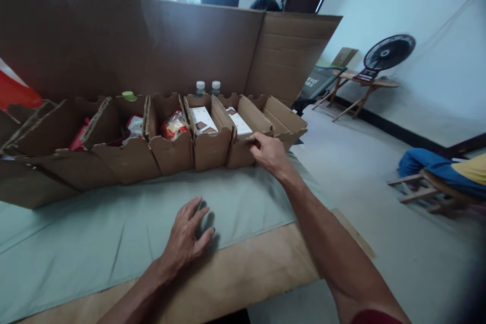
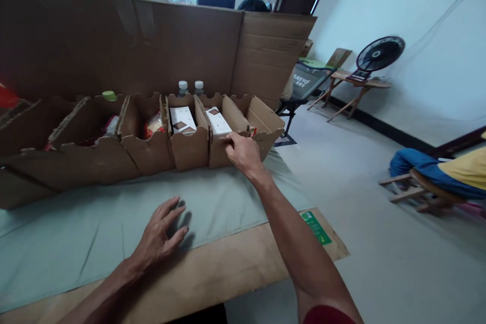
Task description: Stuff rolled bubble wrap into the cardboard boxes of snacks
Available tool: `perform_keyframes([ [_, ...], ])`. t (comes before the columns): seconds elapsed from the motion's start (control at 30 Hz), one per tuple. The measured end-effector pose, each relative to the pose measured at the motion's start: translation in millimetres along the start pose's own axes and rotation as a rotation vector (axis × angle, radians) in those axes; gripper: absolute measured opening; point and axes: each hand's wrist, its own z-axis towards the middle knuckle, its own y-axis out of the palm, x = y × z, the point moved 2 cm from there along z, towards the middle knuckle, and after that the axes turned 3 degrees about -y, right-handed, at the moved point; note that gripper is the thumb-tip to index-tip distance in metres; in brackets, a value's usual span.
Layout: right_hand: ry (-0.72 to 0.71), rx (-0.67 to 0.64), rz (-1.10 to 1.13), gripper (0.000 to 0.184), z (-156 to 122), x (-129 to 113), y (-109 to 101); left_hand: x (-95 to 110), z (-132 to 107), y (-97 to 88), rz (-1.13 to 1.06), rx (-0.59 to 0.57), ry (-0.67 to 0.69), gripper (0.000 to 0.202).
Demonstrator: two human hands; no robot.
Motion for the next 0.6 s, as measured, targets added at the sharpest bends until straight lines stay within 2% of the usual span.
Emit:
perform_keyframes([
  [0.07, 0.007, 0.018, 0.007, 0.021, -26.7, 4.0, -6.3, -3.6, 2.3, -4.8, -0.043, 0.084, -0.034, 0.034],
  [0.17, -0.062, 0.069, 0.047, 0.016, -94.7, 15.8, -29.0, -4.9, 4.8, -9.9, -0.103, 0.145, -0.063, 0.032],
  [0.3, -0.301, 0.212, 0.054, 0.016, -193.1, 36.6, -70.9, 2.2, 4.6, -15.0, -0.185, 0.098, -0.105, 0.031],
  [0.37, -0.324, 0.227, 0.089, 0.014, -233.7, 51.2, -84.7, 9.8, 3.9, -20.3, -0.232, 0.062, -0.152, 0.033],
  [0.43, -0.221, 0.246, 0.157, 0.018, -266.7, 68.4, -91.2, 20.8, 5.4, -27.8, -0.291, 0.025, -0.207, 0.036],
  [0.53, 0.048, 0.372, 0.426, 0.059, -303.1, 94.1, -88.2, 44.6, 15.8, -37.7, -0.397, -0.076, -0.257, 0.048],
  [0.6, 0.16, 0.436, 0.608, 0.079, -317.8, 106.3, -76.8, 63.7, 27.4, -38.7, -0.452, -0.149, -0.237, 0.061],
])
